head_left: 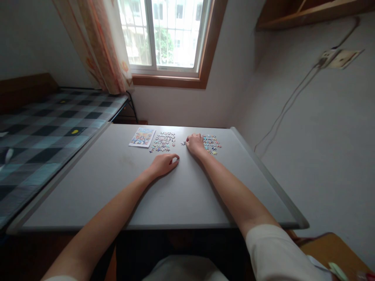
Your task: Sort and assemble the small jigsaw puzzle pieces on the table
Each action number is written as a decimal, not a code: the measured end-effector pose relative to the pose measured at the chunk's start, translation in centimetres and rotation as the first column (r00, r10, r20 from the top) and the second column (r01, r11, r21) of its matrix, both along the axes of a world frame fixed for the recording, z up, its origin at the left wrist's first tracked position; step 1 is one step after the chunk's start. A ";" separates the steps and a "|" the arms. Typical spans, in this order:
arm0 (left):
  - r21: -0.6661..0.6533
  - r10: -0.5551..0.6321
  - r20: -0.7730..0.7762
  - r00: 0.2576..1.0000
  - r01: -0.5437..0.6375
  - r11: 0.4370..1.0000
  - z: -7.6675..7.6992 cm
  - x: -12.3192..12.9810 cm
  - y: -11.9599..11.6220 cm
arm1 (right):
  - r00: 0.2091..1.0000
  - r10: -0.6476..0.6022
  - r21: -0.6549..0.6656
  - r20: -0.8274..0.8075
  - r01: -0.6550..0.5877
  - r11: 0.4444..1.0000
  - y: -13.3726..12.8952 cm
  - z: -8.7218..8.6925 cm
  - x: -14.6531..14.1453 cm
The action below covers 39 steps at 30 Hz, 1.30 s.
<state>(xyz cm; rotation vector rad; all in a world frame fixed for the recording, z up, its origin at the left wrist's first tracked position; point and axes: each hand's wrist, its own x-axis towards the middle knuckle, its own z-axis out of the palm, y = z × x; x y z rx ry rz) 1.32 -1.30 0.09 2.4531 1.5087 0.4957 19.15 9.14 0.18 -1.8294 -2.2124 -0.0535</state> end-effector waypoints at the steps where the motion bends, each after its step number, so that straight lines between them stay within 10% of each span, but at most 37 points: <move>1: 0.000 0.000 -0.001 1.000 0.000 1.000 0.0 0.0 0.0 | 1.000 -0.017 -0.024 -0.022 0.016 1.000 0.1 0.0 0.1; 11: 0.011 0.010 -0.009 1.000 -0.010 1.000 -0.1 0.0 0.0 | 0.924 0.026 -0.075 -0.380 -0.059 0.995 -3.0 1.1 0.2; 19: 0.023 0.051 0.001 0.999 -0.051 0.998 -0.5 0.0 0.2 | 0.478 0.192 -0.026 -0.857 -0.412 0.911 -6.7 -2.0 -0.8; 39: 0.051 0.005 0.045 0.999 -0.007 0.999 -0.9 -0.6 0.7 | 0.597 0.281 0.038 -0.752 -0.386 0.922 -7.5 -1.8 -0.4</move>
